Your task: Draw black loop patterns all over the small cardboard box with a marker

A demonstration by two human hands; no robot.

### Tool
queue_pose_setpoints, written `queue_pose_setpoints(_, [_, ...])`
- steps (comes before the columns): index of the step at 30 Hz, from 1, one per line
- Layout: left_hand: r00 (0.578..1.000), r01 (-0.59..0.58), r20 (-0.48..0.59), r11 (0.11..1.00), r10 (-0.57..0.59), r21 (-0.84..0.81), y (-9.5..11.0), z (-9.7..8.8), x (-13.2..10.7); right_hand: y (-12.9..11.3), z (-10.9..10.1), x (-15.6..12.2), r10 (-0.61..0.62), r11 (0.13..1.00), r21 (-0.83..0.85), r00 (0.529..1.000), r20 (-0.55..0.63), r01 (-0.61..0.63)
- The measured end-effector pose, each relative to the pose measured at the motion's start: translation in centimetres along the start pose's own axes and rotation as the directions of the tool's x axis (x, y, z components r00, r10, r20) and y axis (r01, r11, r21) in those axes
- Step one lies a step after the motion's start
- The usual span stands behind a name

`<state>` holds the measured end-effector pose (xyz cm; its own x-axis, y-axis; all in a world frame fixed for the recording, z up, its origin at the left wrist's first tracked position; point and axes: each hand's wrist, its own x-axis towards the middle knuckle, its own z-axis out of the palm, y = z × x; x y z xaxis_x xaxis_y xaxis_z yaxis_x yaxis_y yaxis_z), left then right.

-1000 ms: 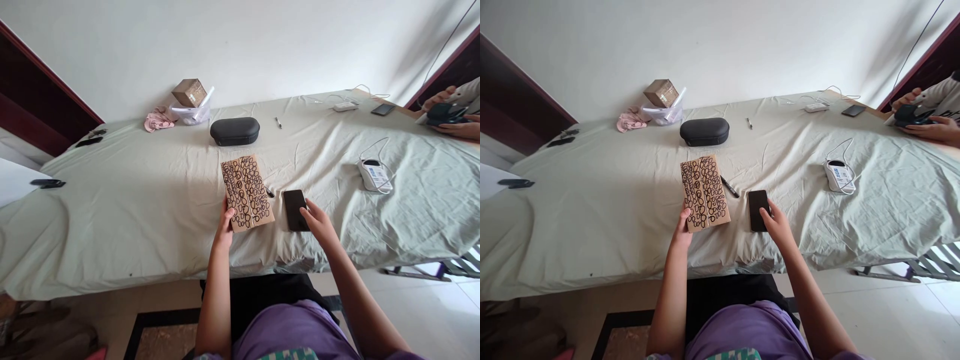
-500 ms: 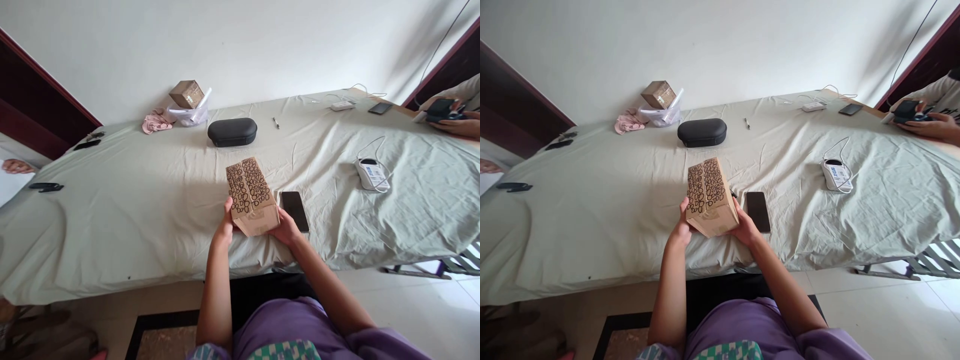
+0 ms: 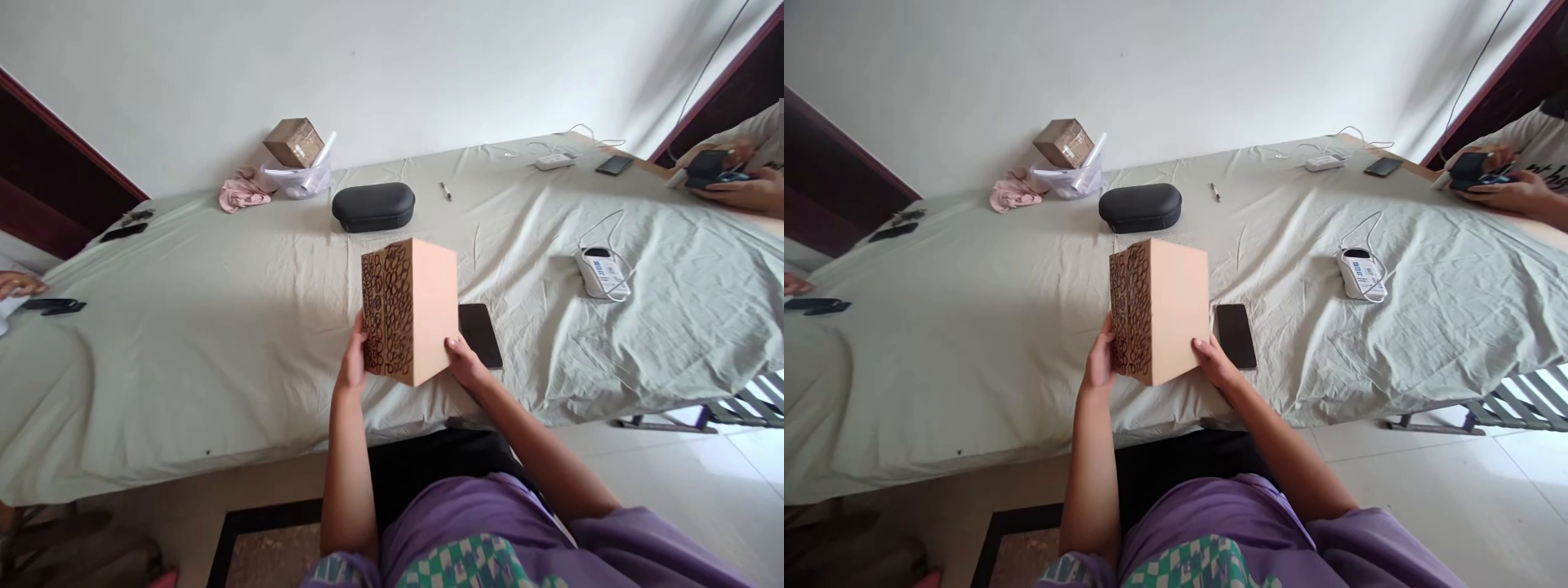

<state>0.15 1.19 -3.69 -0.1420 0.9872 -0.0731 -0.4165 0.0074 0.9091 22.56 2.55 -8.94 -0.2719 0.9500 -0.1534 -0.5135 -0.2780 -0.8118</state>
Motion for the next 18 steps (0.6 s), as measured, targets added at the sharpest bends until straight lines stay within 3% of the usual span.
queue_pose_setpoints(3, [0.985, -0.17, 0.011, 0.979, 0.169, 0.112, 0.4, -0.4, 0.1, 0.6, -0.5, -0.5, -0.069, 0.992, -0.104, 0.996, -0.05, 0.064])
queue_pose_setpoints(5, [0.983, -0.181, 0.019, 0.968, 0.181, 0.174, 0.7, -0.7, -0.1, 0.7, -0.7, -1.0, -0.113, 0.977, -0.186, 0.993, -0.04, 0.103])
queue_pose_setpoints(11, [0.972, -0.085, 0.234, 0.96, 0.021, 0.266, 1.2, -2.9, -2.1, -0.4, 0.2, -2.8, -0.192, 0.91, -0.36, 0.978, 0.078, 0.207])
queue_pose_setpoints(14, [0.976, -0.061, 0.215, 0.911, -0.031, 0.407, 1.5, -3.3, -3.0, -0.9, 0.8, -3.3, -0.203, 0.892, -0.385, 0.97, 0.13, 0.238])
queue_pose_setpoints(18, [0.986, -0.04, 0.165, 0.932, -0.021, 0.359, 1.4, -3.3, -3.3, -0.8, 0.7, -3.2, -0.192, 0.903, -0.373, 0.977, 0.092, 0.213])
